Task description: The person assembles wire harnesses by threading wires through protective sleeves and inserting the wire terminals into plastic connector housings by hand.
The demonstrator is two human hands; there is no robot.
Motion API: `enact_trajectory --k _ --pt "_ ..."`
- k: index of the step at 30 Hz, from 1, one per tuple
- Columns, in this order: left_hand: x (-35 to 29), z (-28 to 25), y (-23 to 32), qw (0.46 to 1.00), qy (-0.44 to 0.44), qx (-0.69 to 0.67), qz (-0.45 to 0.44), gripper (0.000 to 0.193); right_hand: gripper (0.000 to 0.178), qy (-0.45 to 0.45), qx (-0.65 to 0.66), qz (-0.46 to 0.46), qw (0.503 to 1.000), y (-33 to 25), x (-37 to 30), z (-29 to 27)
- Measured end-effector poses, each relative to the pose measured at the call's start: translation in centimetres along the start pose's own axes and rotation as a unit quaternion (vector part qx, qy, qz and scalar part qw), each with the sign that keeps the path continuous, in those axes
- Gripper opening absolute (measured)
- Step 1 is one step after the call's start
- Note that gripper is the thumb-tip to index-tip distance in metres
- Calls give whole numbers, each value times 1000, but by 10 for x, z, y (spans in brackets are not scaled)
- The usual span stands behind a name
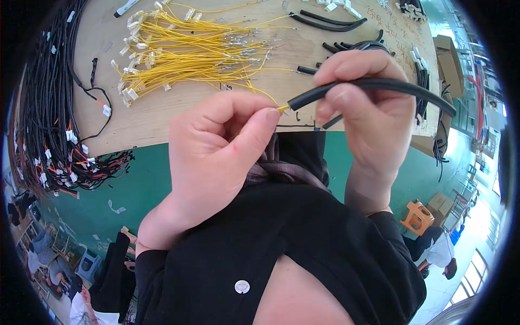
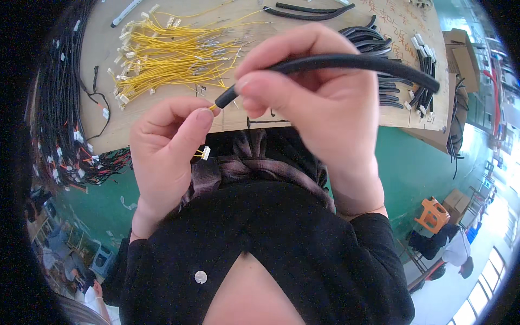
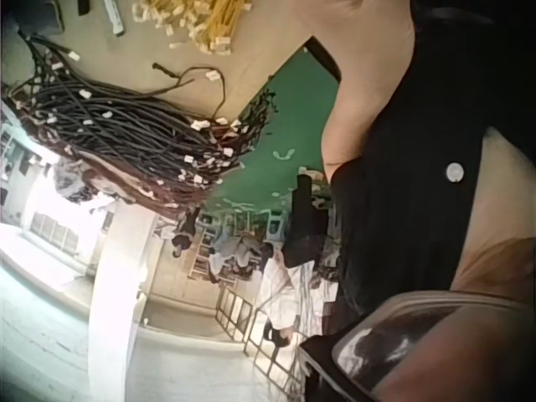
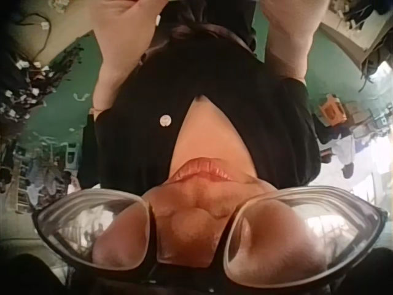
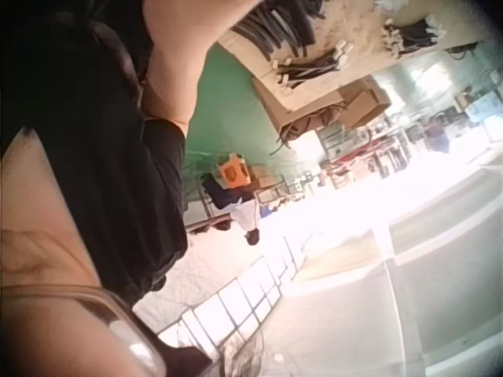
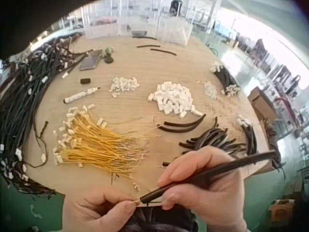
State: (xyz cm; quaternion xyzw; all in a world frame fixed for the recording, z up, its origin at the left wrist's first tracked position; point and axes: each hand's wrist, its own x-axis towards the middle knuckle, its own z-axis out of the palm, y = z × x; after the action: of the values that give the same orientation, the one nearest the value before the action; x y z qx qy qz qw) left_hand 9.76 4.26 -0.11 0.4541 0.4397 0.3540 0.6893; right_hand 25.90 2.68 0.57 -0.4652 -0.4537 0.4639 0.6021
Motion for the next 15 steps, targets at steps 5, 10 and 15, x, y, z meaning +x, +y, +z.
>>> enact_trajectory --k 5,10,15 --pt "-1 2 -9 996 27 43 72 3 9 17 -3 10 1000 8 -12 13" --pt "0 2 -8 969 37 159 184 8 12 71 41 88 993 11 -14 15" --pt "4 2 -10 899 69 267 341 13 13 73 46 87 992 9 -15 16"
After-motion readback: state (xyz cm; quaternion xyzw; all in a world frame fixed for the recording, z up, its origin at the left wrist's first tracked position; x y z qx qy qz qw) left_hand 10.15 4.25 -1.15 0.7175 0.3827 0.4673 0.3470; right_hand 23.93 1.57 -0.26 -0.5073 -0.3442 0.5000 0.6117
